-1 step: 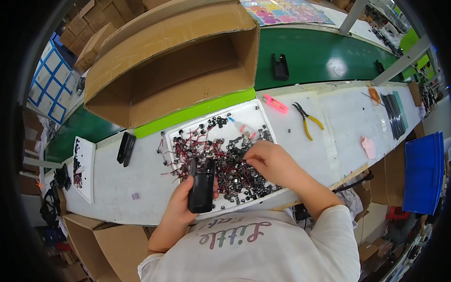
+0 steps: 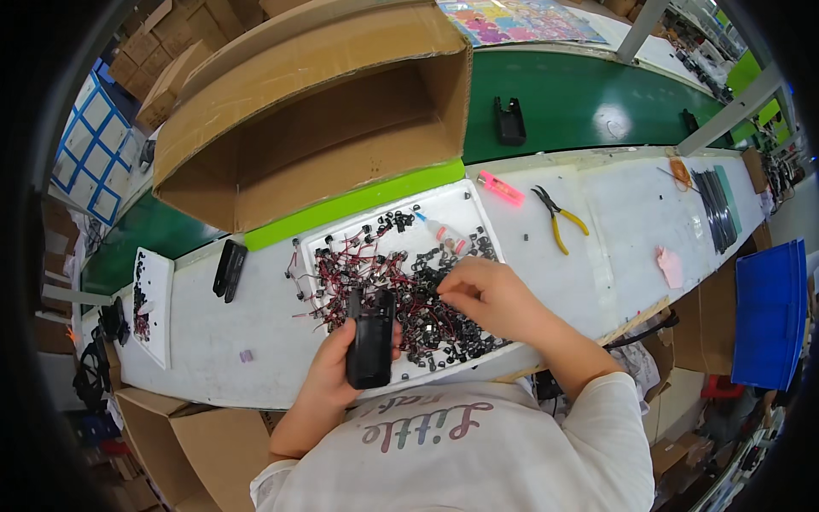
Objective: Assembling internal electronic components and wires into black plastic casings at a factory workstation.
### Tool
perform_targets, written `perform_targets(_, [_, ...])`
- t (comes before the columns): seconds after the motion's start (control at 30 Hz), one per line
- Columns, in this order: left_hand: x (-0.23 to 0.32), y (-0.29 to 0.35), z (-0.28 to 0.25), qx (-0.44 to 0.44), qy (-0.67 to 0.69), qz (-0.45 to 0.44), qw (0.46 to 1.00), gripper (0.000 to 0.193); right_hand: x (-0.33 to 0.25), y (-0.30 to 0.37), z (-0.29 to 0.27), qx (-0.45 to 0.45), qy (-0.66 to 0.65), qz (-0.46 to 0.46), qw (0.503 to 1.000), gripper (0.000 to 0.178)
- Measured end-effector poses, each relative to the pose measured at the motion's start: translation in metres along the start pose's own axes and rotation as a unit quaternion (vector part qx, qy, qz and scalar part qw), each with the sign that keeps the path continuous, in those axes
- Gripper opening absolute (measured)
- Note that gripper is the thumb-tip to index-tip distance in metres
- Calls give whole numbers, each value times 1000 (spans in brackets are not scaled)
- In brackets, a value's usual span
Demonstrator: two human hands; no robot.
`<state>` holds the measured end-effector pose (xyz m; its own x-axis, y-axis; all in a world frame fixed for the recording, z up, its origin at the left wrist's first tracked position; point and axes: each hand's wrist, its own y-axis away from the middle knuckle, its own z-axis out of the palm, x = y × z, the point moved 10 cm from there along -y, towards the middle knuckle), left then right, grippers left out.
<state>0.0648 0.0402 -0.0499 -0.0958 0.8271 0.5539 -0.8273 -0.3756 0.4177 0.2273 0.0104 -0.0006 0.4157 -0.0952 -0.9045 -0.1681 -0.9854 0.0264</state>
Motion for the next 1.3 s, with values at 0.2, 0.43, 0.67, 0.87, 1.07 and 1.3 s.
perform_targets(0.2, [-2, -9, 27, -10, 8, -7, 1000, 61, -47, 4, 7, 72, -18, -147, 986, 12])
perform_targets(0.43, [-1, -5, 27, -28, 121, -39, 991, 59, -66, 12, 9, 39, 90, -219, 971, 15])
perform_targets(0.67, [-12, -2, 30, -91, 328, -106, 934, 66, -81, 20, 19, -23, 167, -308, 936, 19])
perform_targets(0.87, [-9, -2, 23, -72, 163, -46, 983, 61, -83, 23, 11, 69, 136, -317, 936, 21])
perform_targets(1.07, [8, 6, 34, -69, 36, 113, 991, 57, -88, 20, 15, 89, 29, -280, 956, 21])
perform_targets(1.3, [21, 9, 43, -90, -138, 233, 958, 63, -90, 18, 15, 120, 14, -268, 956, 20])
